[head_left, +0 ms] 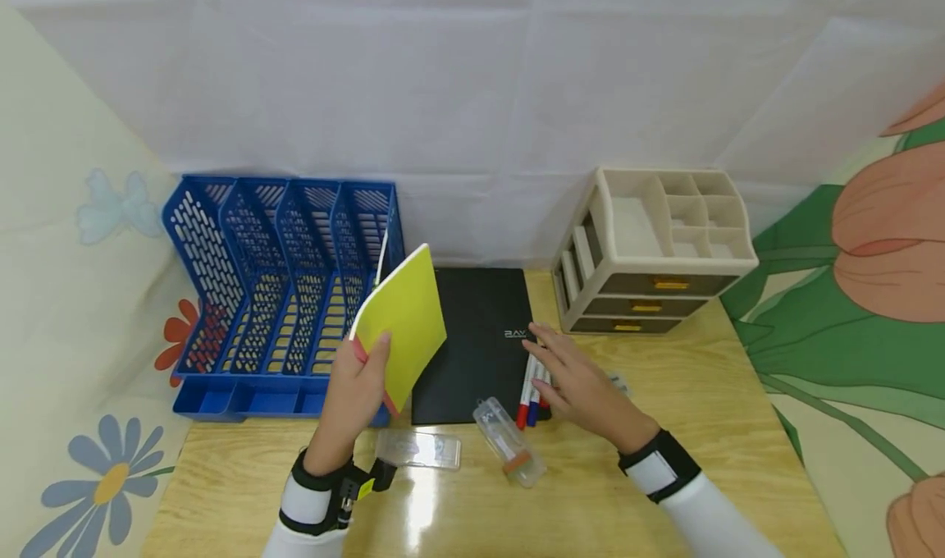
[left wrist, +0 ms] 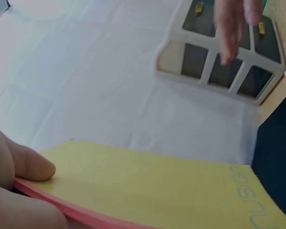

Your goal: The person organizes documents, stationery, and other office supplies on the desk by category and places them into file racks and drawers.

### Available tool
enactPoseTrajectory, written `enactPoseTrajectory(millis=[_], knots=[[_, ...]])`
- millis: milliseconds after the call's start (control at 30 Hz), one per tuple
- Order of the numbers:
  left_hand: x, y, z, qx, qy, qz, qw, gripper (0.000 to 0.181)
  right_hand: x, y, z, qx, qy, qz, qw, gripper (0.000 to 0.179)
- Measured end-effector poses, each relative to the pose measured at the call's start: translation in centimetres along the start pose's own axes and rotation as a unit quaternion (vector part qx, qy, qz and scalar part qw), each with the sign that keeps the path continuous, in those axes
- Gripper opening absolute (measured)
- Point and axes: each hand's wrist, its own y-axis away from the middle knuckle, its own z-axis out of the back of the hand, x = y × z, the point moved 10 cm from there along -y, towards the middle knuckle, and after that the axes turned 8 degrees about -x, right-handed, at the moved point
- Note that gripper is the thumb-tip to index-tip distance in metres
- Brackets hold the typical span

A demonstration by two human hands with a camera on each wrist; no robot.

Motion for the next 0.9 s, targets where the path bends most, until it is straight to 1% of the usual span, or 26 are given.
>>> enactPoseTrajectory(millis=[100,233,333,400,533,600,667,767,900], knots=[[-0.4,0.2,1.0,0.003,-0.024,0.004,0.9997,0.025,-0.8,0.8,0.2,0.009,0.015,-0.002,0.9998,0.06],[-0.9,0.8,2.3,0.01,-0.044,0.014,0.9989,0.027,-1.6,1.6,0.1,0.022,0.04,-0.004,0.999,0.064],[-1.0,1.5,3.3,0.016,-0.046,0.029,0.9984,0.028,-2.2,2.1,0.0,0.035,0.053,-0.015,0.9979,0.066],[-1.2,1.9,4.0,0.019,-0.043,0.032,0.9984,0.029,-2.6,2.5,-0.1,0.045,0.059,-0.025,0.9969,0.066],[-1.9,2.4,5.3,0.012,-0.06,0.02,0.9979,0.032,-3.0,2.6,-0.3,0.051,0.063,-0.033,0.9962,0.063],[-2.3,2.4,5.9,0.002,-0.082,0.004,0.9966,0.033,-3.0,2.5,-0.4,0.049,0.061,-0.034,0.9964,0.061],[-2.5,2.4,6.4,-0.004,-0.099,-0.004,0.9951,0.034,-2.9,2.3,-0.5,0.045,0.058,-0.03,0.9969,0.059],[-2.5,2.1,6.7,-0.004,-0.114,-0.006,0.9934,0.036,-2.8,2.0,-0.6,0.046,0.048,-0.032,0.9973,0.059],[-2.4,1.5,6.7,-0.005,-0.105,-0.01,0.9944,0.04,-2.7,1.6,-0.9,0.05,0.043,-0.041,0.997,0.06]])
